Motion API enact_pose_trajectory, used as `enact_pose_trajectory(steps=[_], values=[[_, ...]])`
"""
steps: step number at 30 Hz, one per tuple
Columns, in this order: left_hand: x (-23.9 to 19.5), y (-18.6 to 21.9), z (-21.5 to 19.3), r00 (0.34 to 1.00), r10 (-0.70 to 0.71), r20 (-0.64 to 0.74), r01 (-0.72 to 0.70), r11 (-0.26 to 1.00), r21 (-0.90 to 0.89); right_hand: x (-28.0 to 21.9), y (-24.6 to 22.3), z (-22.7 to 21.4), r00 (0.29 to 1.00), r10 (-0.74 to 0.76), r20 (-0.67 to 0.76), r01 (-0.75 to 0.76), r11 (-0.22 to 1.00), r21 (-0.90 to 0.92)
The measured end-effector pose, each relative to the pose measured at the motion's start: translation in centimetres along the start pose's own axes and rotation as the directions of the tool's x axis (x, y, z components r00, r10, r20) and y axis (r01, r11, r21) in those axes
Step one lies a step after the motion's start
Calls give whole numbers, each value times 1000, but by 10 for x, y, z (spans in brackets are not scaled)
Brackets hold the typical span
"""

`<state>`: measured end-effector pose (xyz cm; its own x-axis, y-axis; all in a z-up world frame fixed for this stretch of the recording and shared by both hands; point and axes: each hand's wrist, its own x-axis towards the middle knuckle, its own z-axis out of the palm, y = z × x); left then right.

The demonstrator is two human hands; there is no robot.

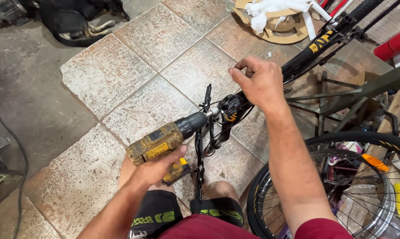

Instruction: The person uses a yellow power drill to loosen the stem bolts on a bicycle. They then remove the handlebar, reposition it, and use the drill to tighten the bolts, securing the handlebar in place.

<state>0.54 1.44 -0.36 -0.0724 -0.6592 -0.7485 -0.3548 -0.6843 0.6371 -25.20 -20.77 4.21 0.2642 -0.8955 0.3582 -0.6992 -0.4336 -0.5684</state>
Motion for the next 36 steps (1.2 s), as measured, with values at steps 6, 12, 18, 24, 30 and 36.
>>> enact_pose_trajectory(steps=[6,12,18,24,30,36], values=[[-5,-1,-2,999,-36,-31,33,996,-86,-2,-5,0,1000,-8,-25,8,1000,26],[-1,-6,2,995,-65,-74,57,993,-106,-5,6,13,968,5,-250,41,983,178],[-4,-3,1,992,-111,-61,105,990,-94,-98,11,29,764,568,-306,51,420,906],[-21,4,1,958,-211,-195,189,974,-126,-155,3,102,841,361,403,-397,-93,913],[-27,9,-3,974,-173,-145,150,976,-156,-129,-29,102,898,160,410,-343,-332,879],[-26,5,1,969,-164,-183,134,977,-166,-127,-22,117,893,159,421,-328,-413,850]])
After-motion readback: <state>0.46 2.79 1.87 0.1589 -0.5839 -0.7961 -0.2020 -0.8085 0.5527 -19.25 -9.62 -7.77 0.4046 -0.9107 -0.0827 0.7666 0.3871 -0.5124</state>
